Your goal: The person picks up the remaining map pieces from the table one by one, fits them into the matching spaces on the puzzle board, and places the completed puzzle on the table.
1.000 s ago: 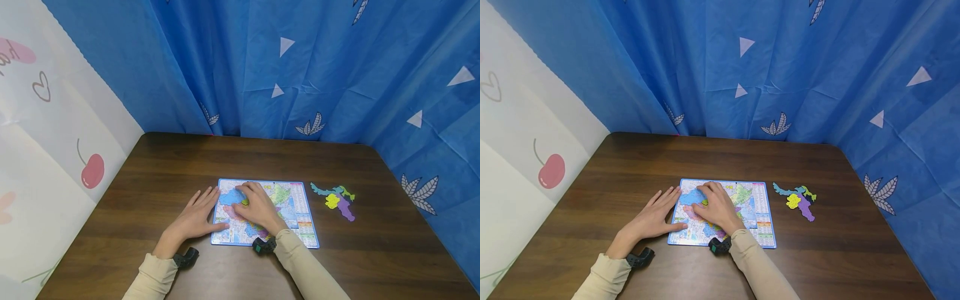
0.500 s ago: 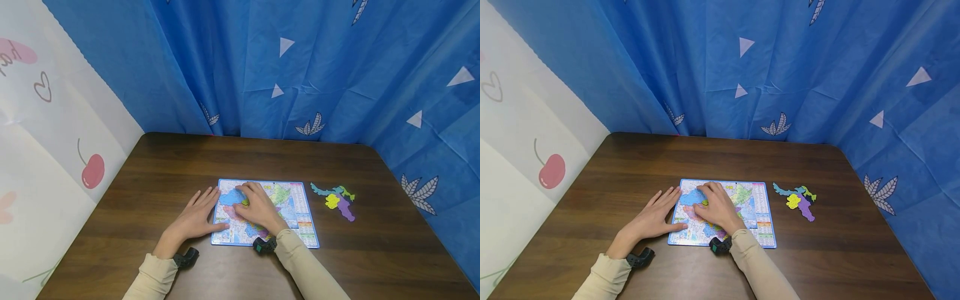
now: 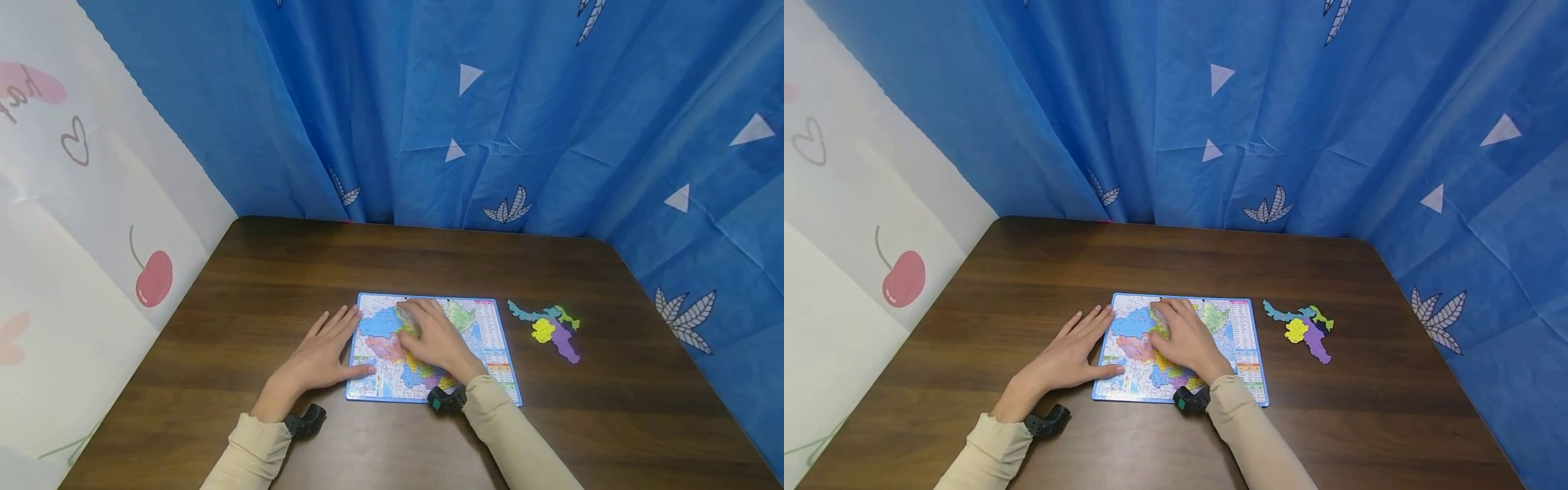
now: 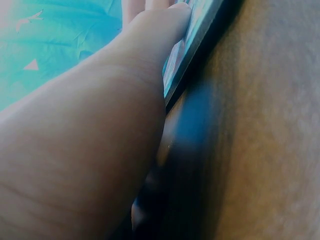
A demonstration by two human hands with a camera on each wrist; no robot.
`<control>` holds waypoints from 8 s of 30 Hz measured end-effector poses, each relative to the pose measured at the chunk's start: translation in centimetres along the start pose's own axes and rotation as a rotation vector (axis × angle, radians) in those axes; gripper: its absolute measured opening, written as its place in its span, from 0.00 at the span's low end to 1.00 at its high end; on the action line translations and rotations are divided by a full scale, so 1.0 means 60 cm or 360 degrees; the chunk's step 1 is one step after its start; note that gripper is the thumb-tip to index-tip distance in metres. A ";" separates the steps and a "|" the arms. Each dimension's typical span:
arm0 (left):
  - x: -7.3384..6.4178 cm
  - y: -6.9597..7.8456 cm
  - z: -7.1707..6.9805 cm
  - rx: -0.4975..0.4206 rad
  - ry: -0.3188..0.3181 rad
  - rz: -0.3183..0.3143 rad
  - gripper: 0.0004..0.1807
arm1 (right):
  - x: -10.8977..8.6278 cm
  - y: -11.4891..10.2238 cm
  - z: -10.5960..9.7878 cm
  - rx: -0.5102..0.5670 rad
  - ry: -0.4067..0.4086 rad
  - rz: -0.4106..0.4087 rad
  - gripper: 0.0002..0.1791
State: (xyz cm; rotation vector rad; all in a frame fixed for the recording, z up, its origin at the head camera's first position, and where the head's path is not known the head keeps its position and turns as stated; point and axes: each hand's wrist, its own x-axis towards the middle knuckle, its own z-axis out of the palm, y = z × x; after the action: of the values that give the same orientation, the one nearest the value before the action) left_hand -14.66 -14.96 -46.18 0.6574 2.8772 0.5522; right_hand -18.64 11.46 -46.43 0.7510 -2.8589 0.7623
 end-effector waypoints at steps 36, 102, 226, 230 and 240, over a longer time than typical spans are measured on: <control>0.013 -0.011 0.004 -0.0003 0.0136 0.0014 0.60 | -0.008 0.018 0.002 0.0046 0.0002 -0.0099 0.22; 0.018 -0.015 0.011 0.0045 0.0072 -0.0001 0.64 | -0.114 0.159 -0.120 -0.0030 0.0407 0.0242 0.26; 0.014 -0.010 0.006 0.0001 0.0075 0.0002 0.62 | -0.095 0.179 -0.154 -0.0171 0.0364 0.0176 0.19; 0.014 -0.011 0.007 0.0001 0.0079 0.0003 0.62 | -0.087 0.171 -0.153 -0.0162 0.0330 0.0176 0.19; 0.014 -0.009 0.004 -0.0001 0.0066 0.0001 0.62 | -0.072 0.147 -0.151 -0.0130 0.0310 0.0104 0.18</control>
State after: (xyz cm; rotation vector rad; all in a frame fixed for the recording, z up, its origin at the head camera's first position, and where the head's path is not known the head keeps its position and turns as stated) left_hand -15.57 -14.98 -46.65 0.6540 2.9155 0.5730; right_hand -19.48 24.44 -43.36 0.5434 -2.7313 0.6801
